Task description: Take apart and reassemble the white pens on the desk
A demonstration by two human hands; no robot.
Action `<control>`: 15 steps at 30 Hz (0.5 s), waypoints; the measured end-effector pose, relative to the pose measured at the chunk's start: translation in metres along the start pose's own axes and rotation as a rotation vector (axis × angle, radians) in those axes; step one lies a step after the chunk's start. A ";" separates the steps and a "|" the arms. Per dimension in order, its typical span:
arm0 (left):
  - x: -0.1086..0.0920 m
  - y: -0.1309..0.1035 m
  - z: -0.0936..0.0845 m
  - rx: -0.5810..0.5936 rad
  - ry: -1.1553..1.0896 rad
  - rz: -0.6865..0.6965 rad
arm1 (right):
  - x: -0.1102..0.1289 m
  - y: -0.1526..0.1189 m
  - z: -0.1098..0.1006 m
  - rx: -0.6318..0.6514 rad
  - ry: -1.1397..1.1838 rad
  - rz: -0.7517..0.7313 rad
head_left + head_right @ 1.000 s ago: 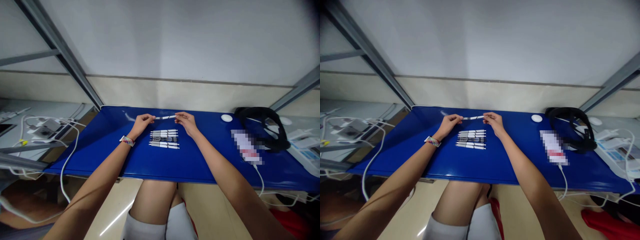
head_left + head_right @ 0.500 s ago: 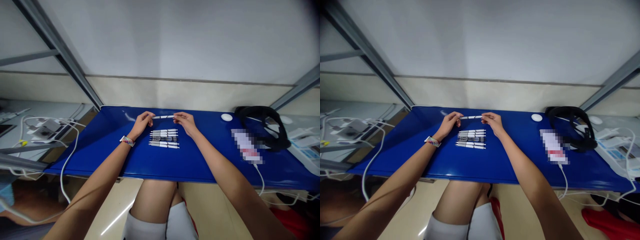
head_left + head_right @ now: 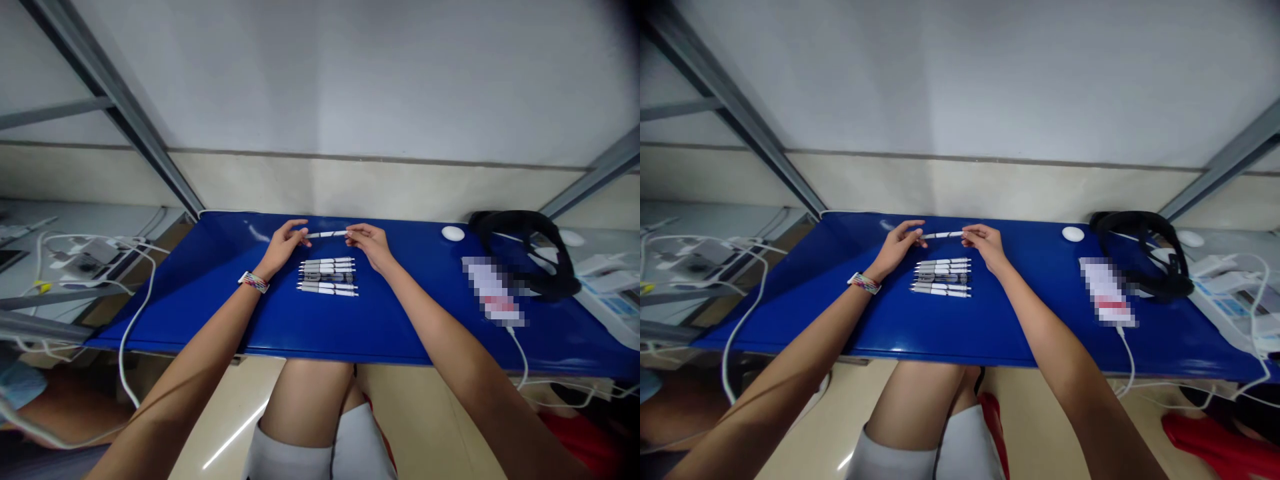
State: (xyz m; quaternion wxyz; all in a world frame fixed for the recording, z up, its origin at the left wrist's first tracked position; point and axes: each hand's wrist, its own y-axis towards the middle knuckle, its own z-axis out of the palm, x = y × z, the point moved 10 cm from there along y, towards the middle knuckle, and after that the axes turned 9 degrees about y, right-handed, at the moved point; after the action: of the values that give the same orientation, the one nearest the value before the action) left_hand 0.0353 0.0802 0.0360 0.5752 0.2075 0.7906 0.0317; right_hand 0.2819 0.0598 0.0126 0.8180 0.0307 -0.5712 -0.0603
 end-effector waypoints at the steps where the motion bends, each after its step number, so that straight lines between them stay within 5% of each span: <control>1: 0.000 0.000 0.001 0.016 0.007 0.004 | 0.000 0.000 0.000 -0.001 -0.002 -0.001; 15: -0.003 -0.003 0.005 0.055 0.018 -0.025 | 0.004 0.001 0.002 -0.031 -0.003 -0.020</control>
State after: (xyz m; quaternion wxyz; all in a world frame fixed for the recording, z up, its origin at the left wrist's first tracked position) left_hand 0.0395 0.0751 0.0364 0.5623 0.2132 0.7990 0.0045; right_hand 0.2819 0.0603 0.0169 0.8168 0.0240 -0.5712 -0.0774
